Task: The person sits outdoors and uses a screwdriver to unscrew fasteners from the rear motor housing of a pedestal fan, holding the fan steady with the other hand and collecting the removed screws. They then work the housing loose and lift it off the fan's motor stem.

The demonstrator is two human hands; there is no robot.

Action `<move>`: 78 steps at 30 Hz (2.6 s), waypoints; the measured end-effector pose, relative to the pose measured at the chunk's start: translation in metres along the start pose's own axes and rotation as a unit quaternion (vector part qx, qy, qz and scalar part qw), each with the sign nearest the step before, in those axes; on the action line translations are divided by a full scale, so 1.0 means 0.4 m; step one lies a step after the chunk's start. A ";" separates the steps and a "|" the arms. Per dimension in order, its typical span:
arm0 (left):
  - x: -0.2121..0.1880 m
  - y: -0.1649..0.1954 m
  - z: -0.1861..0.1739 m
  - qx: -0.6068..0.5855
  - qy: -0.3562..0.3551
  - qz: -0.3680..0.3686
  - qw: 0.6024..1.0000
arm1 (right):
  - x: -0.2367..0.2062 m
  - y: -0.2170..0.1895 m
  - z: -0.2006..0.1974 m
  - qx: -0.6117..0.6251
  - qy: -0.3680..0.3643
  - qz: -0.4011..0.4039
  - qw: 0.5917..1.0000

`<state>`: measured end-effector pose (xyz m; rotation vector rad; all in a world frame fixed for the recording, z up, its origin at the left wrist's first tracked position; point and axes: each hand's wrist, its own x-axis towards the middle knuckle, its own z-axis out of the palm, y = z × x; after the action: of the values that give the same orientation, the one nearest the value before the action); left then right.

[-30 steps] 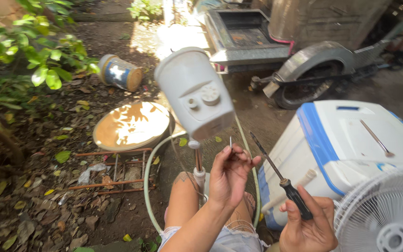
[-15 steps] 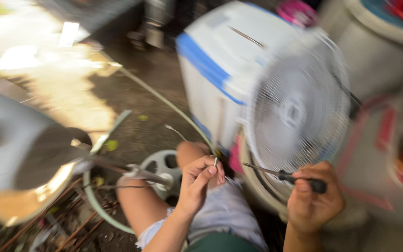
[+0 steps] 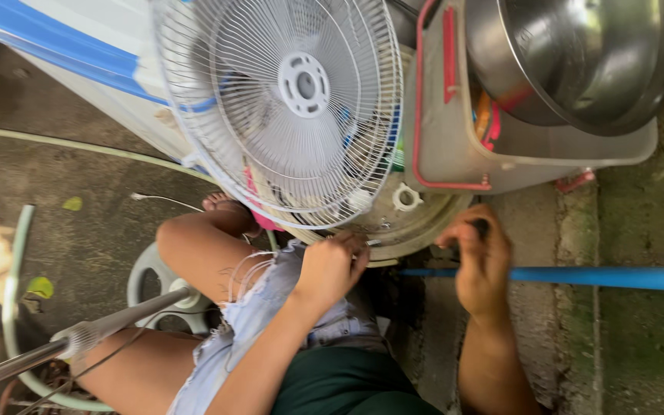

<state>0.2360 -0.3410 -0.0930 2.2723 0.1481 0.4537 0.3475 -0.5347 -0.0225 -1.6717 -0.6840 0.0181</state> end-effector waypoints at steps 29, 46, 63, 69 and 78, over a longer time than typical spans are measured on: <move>-0.075 -0.102 0.011 0.059 -0.040 0.015 0.997 | 0.015 0.108 0.096 -0.093 -0.331 0.096 0.934; -0.456 -0.091 -0.365 0.162 0.492 -0.204 0.830 | 0.063 -0.158 0.706 0.109 -0.544 -0.226 0.801; -0.525 -0.204 -0.645 -0.083 0.688 -0.095 0.715 | -0.122 -0.319 1.101 0.067 -0.464 -0.315 0.825; -0.478 -0.255 -0.691 0.090 0.675 -0.224 0.698 | -0.121 -0.285 1.123 0.055 -0.454 -0.334 0.824; -0.502 -0.291 -0.731 0.195 0.636 -0.193 0.721 | -0.093 -0.277 1.100 0.147 -0.542 -0.222 0.797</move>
<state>-0.0536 -0.1093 -0.0531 1.7624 1.4813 1.7973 0.1030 -0.1509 -0.0381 -1.0385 -1.8193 0.7618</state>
